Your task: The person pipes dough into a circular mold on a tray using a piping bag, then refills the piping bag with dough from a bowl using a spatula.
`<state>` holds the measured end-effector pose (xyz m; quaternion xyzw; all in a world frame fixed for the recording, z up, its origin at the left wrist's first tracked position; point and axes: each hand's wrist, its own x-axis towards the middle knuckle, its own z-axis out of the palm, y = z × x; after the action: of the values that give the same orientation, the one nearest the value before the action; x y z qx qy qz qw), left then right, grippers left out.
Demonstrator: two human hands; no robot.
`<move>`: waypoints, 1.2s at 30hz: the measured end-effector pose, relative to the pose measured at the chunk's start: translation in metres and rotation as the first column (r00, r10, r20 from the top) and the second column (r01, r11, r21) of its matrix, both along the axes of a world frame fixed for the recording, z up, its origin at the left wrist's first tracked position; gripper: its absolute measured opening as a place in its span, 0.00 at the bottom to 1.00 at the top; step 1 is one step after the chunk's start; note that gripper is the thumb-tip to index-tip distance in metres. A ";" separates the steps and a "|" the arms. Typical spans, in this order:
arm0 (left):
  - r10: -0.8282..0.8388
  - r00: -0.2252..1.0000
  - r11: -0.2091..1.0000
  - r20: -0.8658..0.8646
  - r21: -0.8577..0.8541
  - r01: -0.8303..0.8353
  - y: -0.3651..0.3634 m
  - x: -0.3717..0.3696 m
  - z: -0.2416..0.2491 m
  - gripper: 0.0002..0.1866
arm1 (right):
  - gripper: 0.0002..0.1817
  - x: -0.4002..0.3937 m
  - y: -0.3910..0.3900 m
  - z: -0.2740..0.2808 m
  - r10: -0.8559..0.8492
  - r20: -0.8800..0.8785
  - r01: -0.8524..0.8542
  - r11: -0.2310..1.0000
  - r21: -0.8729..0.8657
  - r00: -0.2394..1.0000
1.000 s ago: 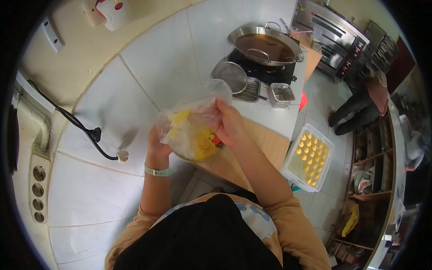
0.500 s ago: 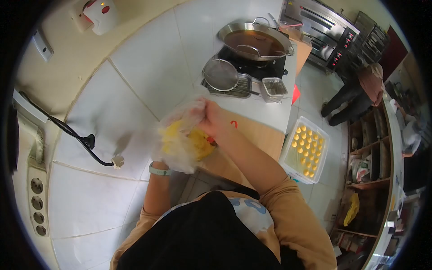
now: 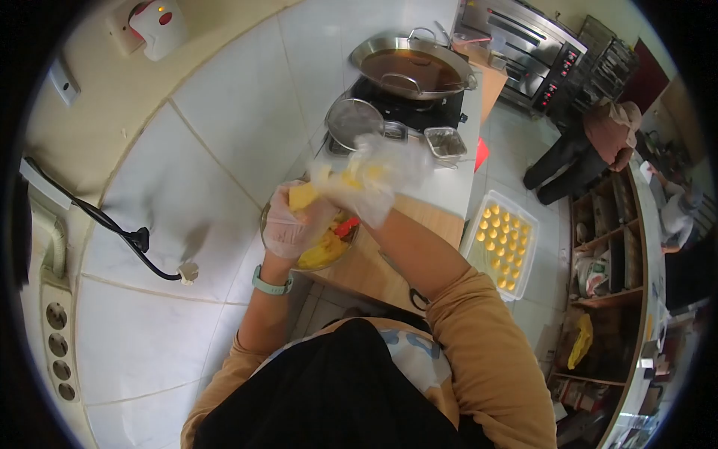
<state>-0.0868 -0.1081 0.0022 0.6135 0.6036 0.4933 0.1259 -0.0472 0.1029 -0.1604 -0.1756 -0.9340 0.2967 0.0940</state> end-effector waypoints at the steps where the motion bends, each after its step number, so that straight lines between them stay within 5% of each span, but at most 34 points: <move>1: -0.034 0.995 0.999 0.092 0.026 0.031 -0.003 0.002 0.013 0.25 | 0.25 0.000 0.005 -0.011 0.009 0.016 -0.011 0.993 0.117 1.000; 4: -0.233 0.885 0.971 0.403 0.153 0.186 0.001 -0.018 -0.005 0.25 | 0.27 0.040 -0.032 0.068 0.029 -0.162 -0.044 0.995 -0.091 0.986; 5: -0.312 0.808 0.948 0.499 0.215 0.233 0.003 -0.031 -0.015 0.24 | 0.27 0.060 -0.045 0.111 -0.009 -0.254 -0.067 0.955 -0.288 0.967; 6: -0.284 0.887 0.956 0.363 0.179 0.233 0.004 -0.043 -0.016 0.24 | 0.26 0.073 -0.056 0.143 -0.062 -0.332 -0.106 0.878 -0.466 0.941; 8: -0.227 0.972 0.970 0.060 0.104 0.220 0.004 -0.059 -0.018 0.23 | 0.21 0.088 -0.079 0.183 -0.113 -0.401 -0.137 0.828 -0.544 0.909; 12: -0.185 0.978 0.983 0.101 0.021 0.184 0.001 -0.044 -0.003 0.20 | 0.15 0.089 -0.089 0.193 -0.096 -0.453 -0.191 0.816 -0.546 0.886; 14: -0.242 0.965 0.969 0.101 0.068 0.235 0.007 -0.040 -0.008 0.18 | 0.13 0.091 -0.092 0.202 -0.278 -0.537 -0.112 0.805 -0.583 0.796; 16: -0.198 0.978 0.980 -0.072 -0.005 0.198 0.001 -0.032 -0.006 0.17 | 0.11 0.098 -0.089 0.215 -0.370 -0.730 -0.184 0.811 -0.556 0.575; 17: -0.175 0.972 0.984 -0.156 -0.039 0.171 -0.002 -0.026 -0.002 0.17 | 0.12 0.111 -0.090 0.235 -0.494 -0.699 -0.012 0.812 -0.583 0.518; 20: -0.452 0.658 0.860 -0.602 -0.490 0.143 0.010 0.005 0.020 0.15 | 0.16 0.145 -0.076 0.264 -0.529 -0.825 -0.180 0.808 -0.561 0.198; 22: -0.315 0.848 0.894 -0.427 0.166 0.416 0.006 0.019 -0.063 0.14 | 0.15 0.165 -0.070 0.270 -0.580 -0.787 -0.150 0.776 -0.612 0.212; 24: -0.615 0.769 0.772 -0.172 0.064 0.632 0.022 0.050 -0.091 0.14 | 0.15 0.178 -0.059 0.261 -0.600 -0.751 -0.161 0.741 -0.651 0.276; 27: -0.548 0.794 0.782 -0.264 -0.499 0.373 0.047 0.088 -0.135 0.14 | 0.15 0.185 -0.047 0.237 -0.661 -0.656 -0.132 0.661 -0.739 0.364; 30: -0.463 0.882 0.567 -0.084 -0.793 0.222 0.060 0.091 -0.166 0.16 | 0.15 0.178 -0.047 0.215 -0.695 -0.574 -0.056 0.614 -0.787 0.433; 33: -0.120 0.965 0.947 -0.235 -0.318 0.040 0.052 0.099 -0.239 0.15 | 0.14 0.167 -0.043 0.193 -0.639 -0.540 -0.075 0.605 -0.793 0.548; 36: -0.113 0.925 0.980 -0.363 -0.197 0.042 0.043 0.095 -0.233 0.14 | 0.15 0.152 -0.042 0.183 -0.590 -0.480 -0.123 0.542 -0.832 0.650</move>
<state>0.0082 -0.0649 -0.2307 0.7048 0.6351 0.3044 0.0853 0.1044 0.0608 0.0222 -0.2035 -0.5361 0.7130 0.4035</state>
